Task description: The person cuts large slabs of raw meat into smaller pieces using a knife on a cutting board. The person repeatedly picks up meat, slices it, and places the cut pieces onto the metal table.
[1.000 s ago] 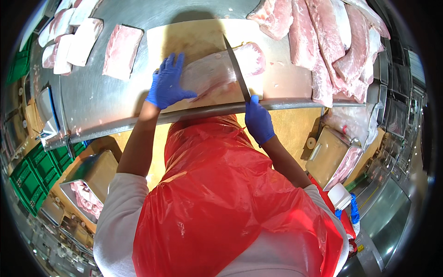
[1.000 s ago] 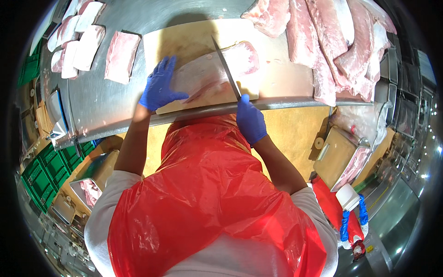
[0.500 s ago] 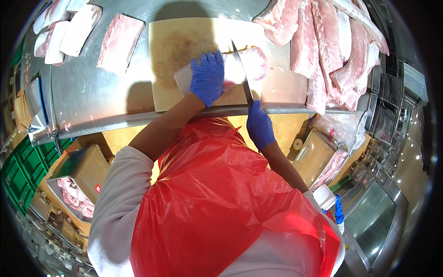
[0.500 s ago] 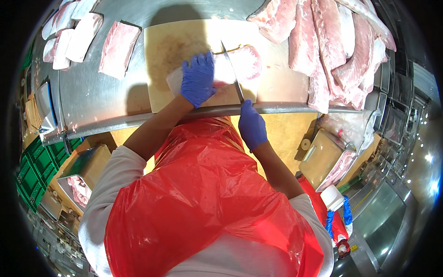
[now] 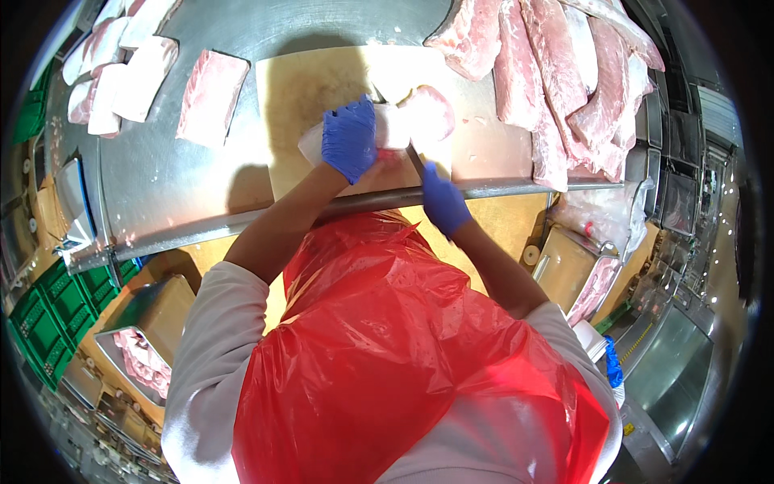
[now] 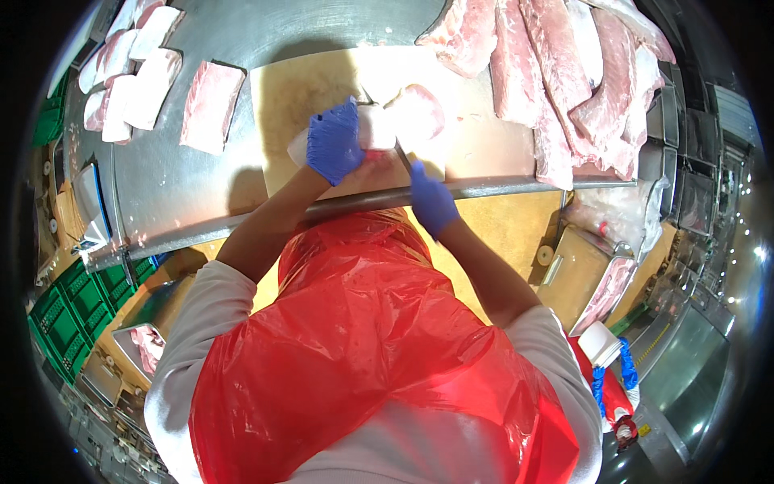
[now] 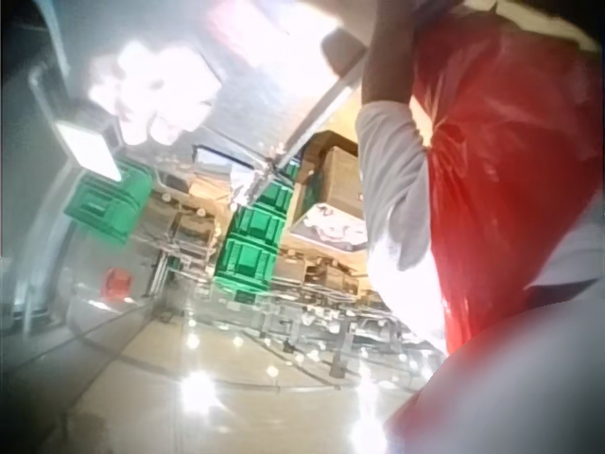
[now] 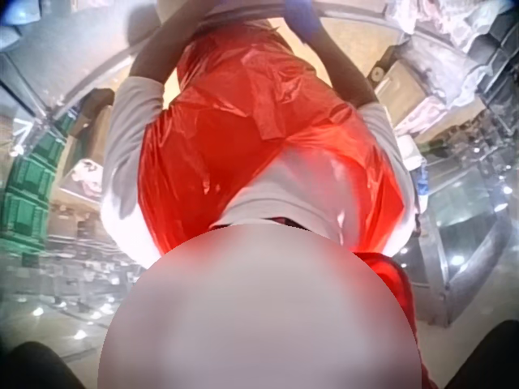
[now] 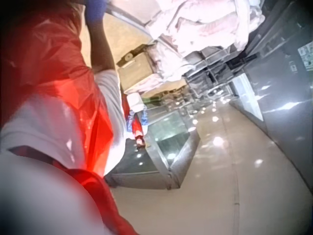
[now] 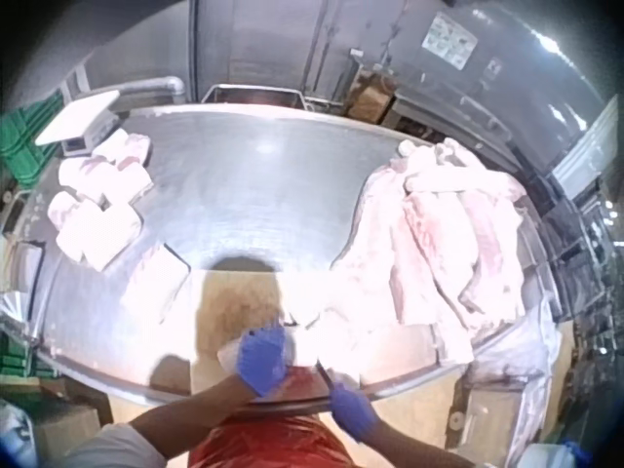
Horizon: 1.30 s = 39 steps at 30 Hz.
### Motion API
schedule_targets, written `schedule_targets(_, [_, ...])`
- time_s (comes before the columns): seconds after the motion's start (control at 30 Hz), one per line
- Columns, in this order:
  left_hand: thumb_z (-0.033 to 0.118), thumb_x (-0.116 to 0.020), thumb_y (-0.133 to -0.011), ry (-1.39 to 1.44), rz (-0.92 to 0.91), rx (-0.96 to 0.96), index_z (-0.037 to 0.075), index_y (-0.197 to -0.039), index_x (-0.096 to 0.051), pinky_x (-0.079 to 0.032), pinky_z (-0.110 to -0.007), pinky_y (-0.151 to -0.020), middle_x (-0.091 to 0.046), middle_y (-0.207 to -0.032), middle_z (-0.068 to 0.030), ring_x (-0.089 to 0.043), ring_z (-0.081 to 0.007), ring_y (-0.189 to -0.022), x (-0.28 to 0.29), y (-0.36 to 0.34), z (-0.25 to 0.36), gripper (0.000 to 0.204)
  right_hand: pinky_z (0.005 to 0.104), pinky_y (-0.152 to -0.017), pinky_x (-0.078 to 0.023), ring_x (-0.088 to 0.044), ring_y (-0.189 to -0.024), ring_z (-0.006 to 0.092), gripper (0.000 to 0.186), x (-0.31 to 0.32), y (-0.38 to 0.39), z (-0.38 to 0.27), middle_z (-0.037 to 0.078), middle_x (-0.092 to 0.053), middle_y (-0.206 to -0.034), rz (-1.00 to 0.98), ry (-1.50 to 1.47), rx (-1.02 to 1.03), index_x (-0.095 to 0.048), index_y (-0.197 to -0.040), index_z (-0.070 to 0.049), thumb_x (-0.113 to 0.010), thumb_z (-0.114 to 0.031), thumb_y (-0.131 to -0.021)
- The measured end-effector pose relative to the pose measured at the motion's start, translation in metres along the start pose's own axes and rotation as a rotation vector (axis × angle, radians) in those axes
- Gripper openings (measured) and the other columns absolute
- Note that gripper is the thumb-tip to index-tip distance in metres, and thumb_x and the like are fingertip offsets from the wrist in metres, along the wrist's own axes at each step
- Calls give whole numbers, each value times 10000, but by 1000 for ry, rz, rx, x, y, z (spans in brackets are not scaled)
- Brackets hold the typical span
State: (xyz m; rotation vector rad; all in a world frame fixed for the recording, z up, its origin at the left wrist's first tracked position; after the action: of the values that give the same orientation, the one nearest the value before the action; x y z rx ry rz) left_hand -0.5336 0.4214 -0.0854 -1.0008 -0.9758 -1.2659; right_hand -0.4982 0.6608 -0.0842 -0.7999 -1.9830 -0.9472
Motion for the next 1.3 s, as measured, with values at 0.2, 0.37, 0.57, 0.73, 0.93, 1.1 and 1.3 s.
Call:
schedule_targets(0.2, [393, -828, -680, 465, -58, 357, -17, -1314, -511, -497, -428, -957, -652, -1192, -212, -614, -370, -1144, 82, -26, -119, 818, 561, -530, -463, -624, -656, 465, 186, 22, 150, 45, 249, -631, -704, -150, 25, -255, -457, -1118, -3, -445, -141, -994])
schedule_targets(0.37, [329, -790, -751, 230, 509, 433, -10, -1143, -627, -514, -409, -891, -678, -1103, -195, -649, -324, -1017, 212, -23, -248, 543, 557, -505, -394, -588, -634, 494, 154, 16, 156, 49, 258, -589, -668, 199, -261, -390, -441, -1032, -64, -525, -190, -1010])
schedule_targets(0.57, [407, -694, -797, -275, 592, 169, 46, -1025, -632, -505, -496, -817, -618, -977, -160, -598, -336, -943, 155, -105, -53, 432, 420, -482, -438, -610, -560, 288, 164, 20, 107, 47, 136, -610, -680, 470, -411, -357, -477, -1023, -64, -559, -207, -1012])
schedule_targets(0.73, [543, -596, -901, -25, 275, 654, 183, -942, -683, -473, -474, -637, -607, -743, -74, -620, -290, -716, -90, -94, 104, 373, 370, -419, -444, -568, -456, 199, 207, 70, 49, 34, 119, -604, -648, 529, -339, -33, -451, -978, -38, -547, -215, -1026])
schedule_targets(0.93, [212, -602, -869, 105, -34, -26, 103, -906, -698, -536, -379, -680, -678, -857, -63, -674, -242, -813, -32, -47, 62, 150, 428, -527, -471, -641, -563, 306, 201, 78, 39, 46, 169, -641, -679, 465, -365, -101, -467, -1006, -11, -555, -191, -1014])
schedule_targets(1.1, [228, -649, -912, 1990, 89, 627, 28, -1221, -632, -530, -340, -934, -676, -1150, -93, -654, -213, -1034, 25, 97, -118, 369, 366, -406, -441, -575, -446, 196, 238, 46, 32, 66, 105, -605, -615, 459, -329, -42, -509, -1040, -6, -564, -235, -1010])
schedule_targets(1.3, [315, -631, -938, 1608, 1408, 735, 52, -1268, -581, -522, -377, -989, -664, -1229, -119, -648, -257, -1115, 229, 380, -251, 425, 412, -480, -429, -573, -525, 270, 193, 43, 8, 72, 139, -572, -651, 411, -227, -4, -531, -1026, -54, -583, -233, -977])
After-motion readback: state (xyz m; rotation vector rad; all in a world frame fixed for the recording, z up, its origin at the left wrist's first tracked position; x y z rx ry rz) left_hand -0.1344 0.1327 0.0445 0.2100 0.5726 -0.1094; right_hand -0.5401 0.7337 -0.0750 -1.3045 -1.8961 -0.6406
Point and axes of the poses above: each hand's wrist, its own y-axis away from the middle knuckle, its own x-axis out of the back of the hand, z = x × y, the point moved 3 cm from there along -y, towards the middle knuckle
